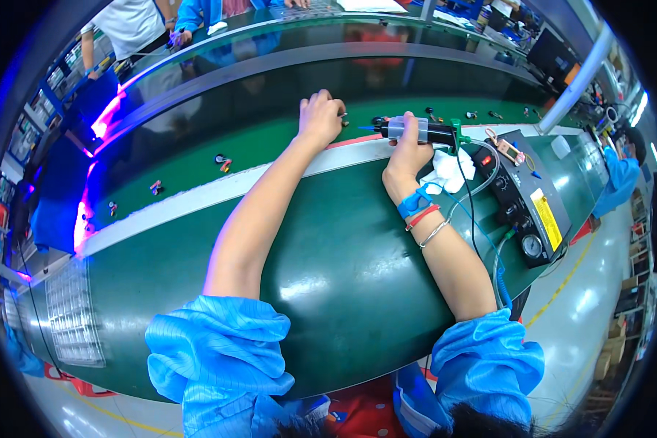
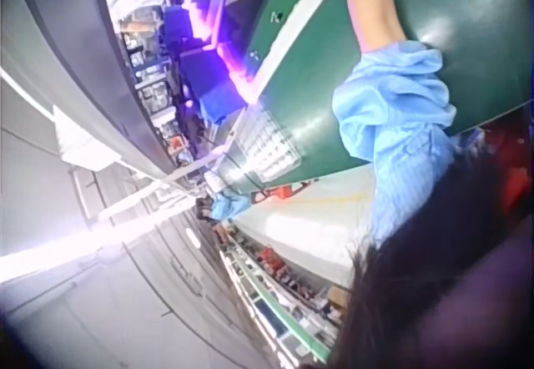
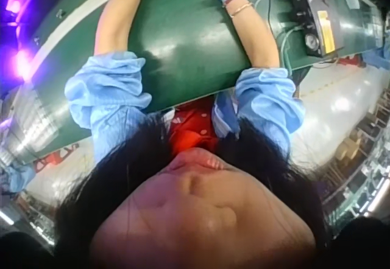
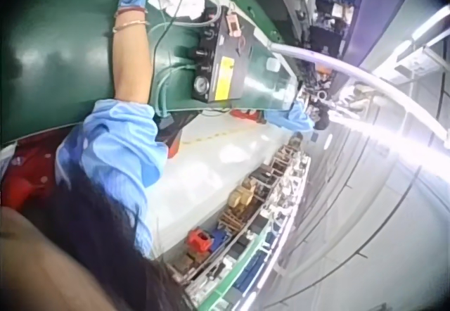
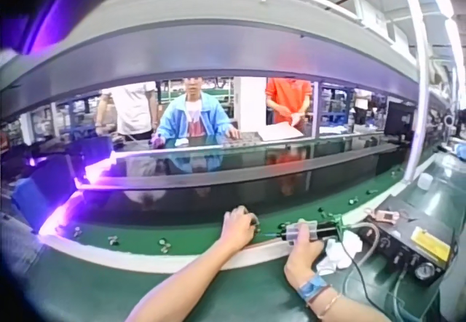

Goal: Applying adhesive or solder paste to small electronic components using a pneumatic dispenser on a production line.

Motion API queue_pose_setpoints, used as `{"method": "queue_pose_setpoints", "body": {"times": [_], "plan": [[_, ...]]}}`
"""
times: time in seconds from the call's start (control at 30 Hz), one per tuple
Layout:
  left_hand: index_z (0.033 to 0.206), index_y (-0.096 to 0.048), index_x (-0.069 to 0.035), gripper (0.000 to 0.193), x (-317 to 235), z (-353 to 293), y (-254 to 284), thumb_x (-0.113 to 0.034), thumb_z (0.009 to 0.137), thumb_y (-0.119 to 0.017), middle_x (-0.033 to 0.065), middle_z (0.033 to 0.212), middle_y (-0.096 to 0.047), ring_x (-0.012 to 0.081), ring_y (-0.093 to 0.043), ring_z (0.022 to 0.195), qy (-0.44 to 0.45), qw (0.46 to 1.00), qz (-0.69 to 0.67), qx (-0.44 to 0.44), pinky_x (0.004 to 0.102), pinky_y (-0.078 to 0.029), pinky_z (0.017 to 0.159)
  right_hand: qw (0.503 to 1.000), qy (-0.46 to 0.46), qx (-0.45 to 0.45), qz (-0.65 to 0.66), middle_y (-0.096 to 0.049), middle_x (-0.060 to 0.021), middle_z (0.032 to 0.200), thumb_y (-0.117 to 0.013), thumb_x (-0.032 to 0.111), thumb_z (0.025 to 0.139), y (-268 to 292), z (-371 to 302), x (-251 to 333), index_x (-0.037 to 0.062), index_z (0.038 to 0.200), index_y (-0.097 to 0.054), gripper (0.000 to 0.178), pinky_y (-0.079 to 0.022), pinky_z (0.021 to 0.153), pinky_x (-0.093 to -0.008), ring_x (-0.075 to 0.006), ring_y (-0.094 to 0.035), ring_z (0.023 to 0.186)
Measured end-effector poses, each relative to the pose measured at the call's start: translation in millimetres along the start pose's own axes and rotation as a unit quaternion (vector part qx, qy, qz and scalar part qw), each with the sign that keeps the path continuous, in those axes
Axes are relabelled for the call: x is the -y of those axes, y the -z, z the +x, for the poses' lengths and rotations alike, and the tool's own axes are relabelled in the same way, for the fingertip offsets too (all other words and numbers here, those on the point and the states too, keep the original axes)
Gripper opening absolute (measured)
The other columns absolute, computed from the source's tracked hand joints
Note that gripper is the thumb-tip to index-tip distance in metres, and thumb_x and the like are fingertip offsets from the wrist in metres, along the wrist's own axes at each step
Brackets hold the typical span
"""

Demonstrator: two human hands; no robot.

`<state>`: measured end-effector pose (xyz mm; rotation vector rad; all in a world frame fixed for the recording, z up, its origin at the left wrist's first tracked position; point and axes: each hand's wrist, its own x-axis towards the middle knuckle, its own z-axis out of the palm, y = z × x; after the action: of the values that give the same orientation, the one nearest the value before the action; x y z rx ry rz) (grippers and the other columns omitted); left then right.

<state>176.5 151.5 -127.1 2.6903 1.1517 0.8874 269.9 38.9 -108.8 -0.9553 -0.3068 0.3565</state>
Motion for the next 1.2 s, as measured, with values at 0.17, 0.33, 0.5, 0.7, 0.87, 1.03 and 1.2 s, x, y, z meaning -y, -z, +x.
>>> {"method": "queue_pose_setpoints", "body": {"times": [0.17,0.33,0.5,0.7,0.87,1.03,1.2], "plan": [[0.077,-0.065,-0.012,0.009,11.8,-4.3,4.6,-0.012,0.069,-0.060,0.0062,0.085,-0.050,0.0202,-0.049,0.085,-0.070,0.995,0.047,-0.048,0.0337,-0.034,0.075,1.000,0.010,0.011,-0.003,-0.059,-0.0044,0.074,-0.063,0.024,0.072,2.2,3.4,-4.4,0.0046,0.084,-0.051,0.026,-0.039,0.043,-0.0202,-0.0107,-0.056,0.059],[0.077,-0.059,-0.008,0.007,10.8,-12.5,32.3,-0.012,0.076,-0.054,0.0075,0.081,-0.048,0.0218,-0.047,0.082,-0.101,0.987,0.050,-0.112,0.0336,-0.034,0.072,0.999,0.022,0.019,0.015,-0.060,-0.0044,0.073,-0.062,0.023,0.072,2.9,6.9,-8.6,0.0058,0.085,-0.051,0.024,-0.039,0.044,-0.0214,-0.0110,-0.056,0.059],[0.078,-0.047,-0.005,0.012,-13.4,-66.3,98.2,-0.017,0.081,-0.049,0.0103,0.078,-0.042,0.0257,-0.043,0.075,-0.232,0.971,0.047,-0.010,0.0350,-0.032,0.067,0.999,0.032,0.014,0.007,-0.059,-0.0042,0.073,-0.062,0.023,0.071,7.3,11.1,-7.5,0.0055,0.084,-0.052,0.024,-0.039,0.044,-0.0210,-0.0108,-0.056,0.058],[0.092,-0.047,-0.006,0.021,-14.4,-140.0,128.6,-0.022,0.080,-0.052,0.0115,0.090,-0.044,0.0267,-0.044,0.085,-0.246,0.943,-0.060,0.216,0.0346,-0.034,0.077,0.999,0.030,0.020,0.007,-0.060,-0.0048,0.073,-0.064,0.023,0.070,6.7,12.4,-8.0,0.0049,0.083,-0.053,0.025,-0.039,0.043,-0.0206,-0.0113,-0.056,0.059],[0.103,-0.046,-0.006,0.035,-10.1,-164.7,131.8,-0.021,0.074,-0.059,0.0117,0.102,-0.045,0.0277,-0.044,0.092,-0.141,0.977,-0.129,0.090,0.0346,-0.034,0.080,1.000,0.008,0.022,-0.015,-0.059,-0.0052,0.073,-0.064,0.023,0.071,2.4,2.4,-3.0,0.0055,0.082,-0.053,0.024,-0.039,0.041,-0.0204,-0.0115,-0.056,0.058],[0.088,-0.051,-0.004,0.031,-9.1,-173.2,132.6,-0.019,0.064,-0.065,0.0098,0.090,-0.045,0.0254,-0.044,0.090,-0.023,0.990,-0.083,0.108,0.0336,-0.036,0.080,0.985,-0.026,0.168,-0.026,-0.060,-0.0058,0.074,-0.063,0.022,0.072,1.1,-21.0,-3.3,0.0049,0.082,-0.053,0.022,-0.038,0.047,-0.0216,-0.0110,-0.056,0.060],[0.073,-0.054,-0.003,0.014,-7.8,-172.9,127.3,-0.009,0.062,-0.061,0.0066,0.077,-0.045,0.0206,-0.045,0.075,0.015,0.985,-0.138,0.100,0.0311,-0.037,0.072,0.942,-0.095,0.310,-0.084,-0.061,-0.0069,0.071,-0.059,0.021,0.074,-0.7,-57.4,-3.3,0.0061,0.083,-0.054,0.018,-0.037,0.048,-0.0214,-0.0112,-0.057,0.064]]}}
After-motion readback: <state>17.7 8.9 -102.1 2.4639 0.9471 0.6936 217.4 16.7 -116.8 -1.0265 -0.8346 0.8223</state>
